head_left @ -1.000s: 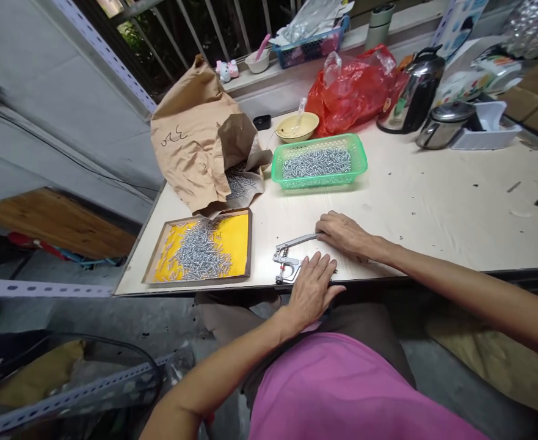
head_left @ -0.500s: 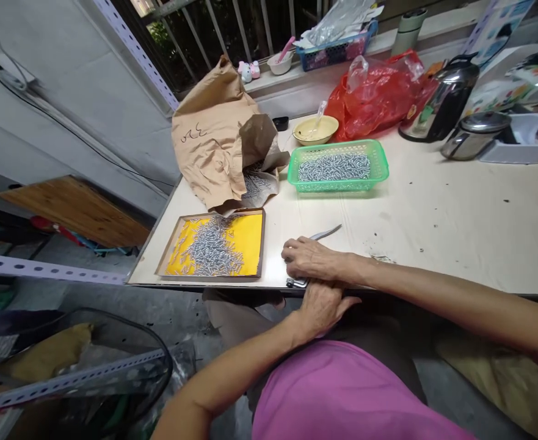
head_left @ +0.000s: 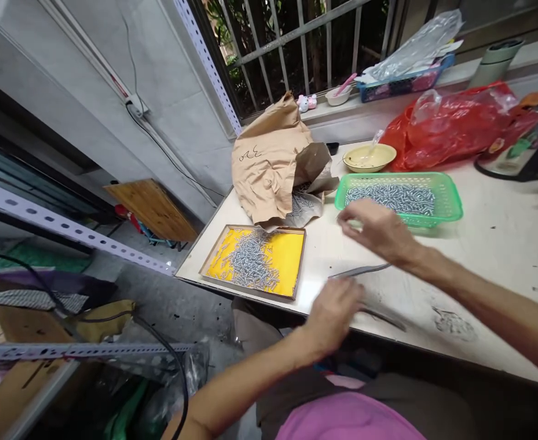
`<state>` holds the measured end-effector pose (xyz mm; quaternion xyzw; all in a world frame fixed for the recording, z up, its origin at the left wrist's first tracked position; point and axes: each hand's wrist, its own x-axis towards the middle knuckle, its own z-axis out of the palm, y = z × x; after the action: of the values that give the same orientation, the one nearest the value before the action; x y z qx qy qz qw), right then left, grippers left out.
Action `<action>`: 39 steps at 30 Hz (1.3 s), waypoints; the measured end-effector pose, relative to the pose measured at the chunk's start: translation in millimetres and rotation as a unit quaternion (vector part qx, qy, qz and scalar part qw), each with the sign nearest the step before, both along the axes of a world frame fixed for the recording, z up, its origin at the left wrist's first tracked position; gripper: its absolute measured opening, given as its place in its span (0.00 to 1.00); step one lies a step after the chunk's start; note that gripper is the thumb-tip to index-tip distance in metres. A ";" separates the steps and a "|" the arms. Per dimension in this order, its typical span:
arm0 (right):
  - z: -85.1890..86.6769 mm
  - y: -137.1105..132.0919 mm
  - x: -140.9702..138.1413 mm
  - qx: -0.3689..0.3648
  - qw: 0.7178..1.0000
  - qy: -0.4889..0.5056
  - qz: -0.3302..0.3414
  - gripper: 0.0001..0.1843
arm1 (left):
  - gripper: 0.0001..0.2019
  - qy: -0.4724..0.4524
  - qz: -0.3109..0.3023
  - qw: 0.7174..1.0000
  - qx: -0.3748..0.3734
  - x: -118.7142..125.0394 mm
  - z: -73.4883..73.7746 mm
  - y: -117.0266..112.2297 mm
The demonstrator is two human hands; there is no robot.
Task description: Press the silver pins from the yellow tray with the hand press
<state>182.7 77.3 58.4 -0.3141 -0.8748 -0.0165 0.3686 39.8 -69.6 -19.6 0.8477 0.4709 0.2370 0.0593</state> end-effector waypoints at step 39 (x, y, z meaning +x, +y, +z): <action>-90.1 -130.1 67.1 -0.275 0.952 -0.122 -0.056 0.10 | 0.17 -0.306 0.243 0.700 -0.597 -31.9 28.1 29.2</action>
<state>249.8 -52.8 -31.8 -0.4473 -0.8648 0.1655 0.1571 7.8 -40.4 8.5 0.3709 0.6595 0.1590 0.6342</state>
